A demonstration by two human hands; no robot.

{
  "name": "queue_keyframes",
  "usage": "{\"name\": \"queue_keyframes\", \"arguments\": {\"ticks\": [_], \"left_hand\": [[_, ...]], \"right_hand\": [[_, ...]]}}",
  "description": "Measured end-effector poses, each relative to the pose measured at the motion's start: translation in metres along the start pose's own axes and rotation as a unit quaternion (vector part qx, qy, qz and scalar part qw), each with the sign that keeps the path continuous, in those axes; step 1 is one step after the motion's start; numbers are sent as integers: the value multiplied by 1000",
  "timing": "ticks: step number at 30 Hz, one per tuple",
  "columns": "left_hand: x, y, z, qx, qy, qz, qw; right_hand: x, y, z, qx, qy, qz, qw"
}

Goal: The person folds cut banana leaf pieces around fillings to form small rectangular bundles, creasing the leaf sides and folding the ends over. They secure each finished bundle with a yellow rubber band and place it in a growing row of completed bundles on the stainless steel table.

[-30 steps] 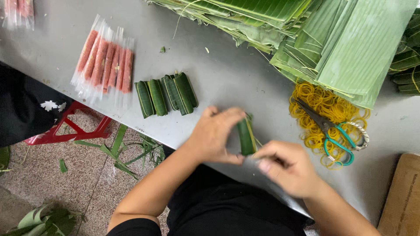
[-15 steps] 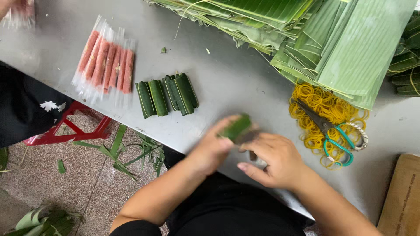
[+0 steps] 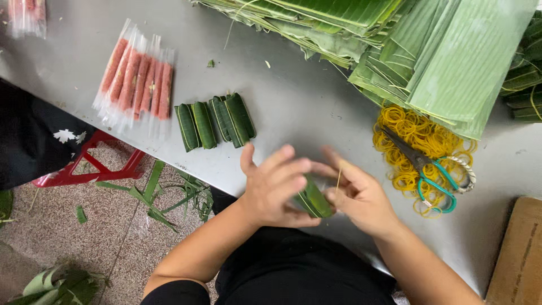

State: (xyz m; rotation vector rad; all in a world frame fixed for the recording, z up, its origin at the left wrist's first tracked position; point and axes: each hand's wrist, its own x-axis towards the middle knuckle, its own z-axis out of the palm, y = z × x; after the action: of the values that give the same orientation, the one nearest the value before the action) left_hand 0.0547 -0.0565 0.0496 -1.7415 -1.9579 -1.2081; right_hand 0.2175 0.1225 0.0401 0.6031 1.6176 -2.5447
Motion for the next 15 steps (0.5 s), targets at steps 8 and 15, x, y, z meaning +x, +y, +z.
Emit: {"name": "queue_keyframes", "arguments": {"ticks": [8, 15], "left_hand": [[24, 5, -6, -9, -125, -147, 981], [32, -10, -11, -331, -222, -164, 903]], "right_hand": [[-2, 0, -10, -50, -98, 23, 994], [0, 15, 1, 4, -18, -29, 999]]}}
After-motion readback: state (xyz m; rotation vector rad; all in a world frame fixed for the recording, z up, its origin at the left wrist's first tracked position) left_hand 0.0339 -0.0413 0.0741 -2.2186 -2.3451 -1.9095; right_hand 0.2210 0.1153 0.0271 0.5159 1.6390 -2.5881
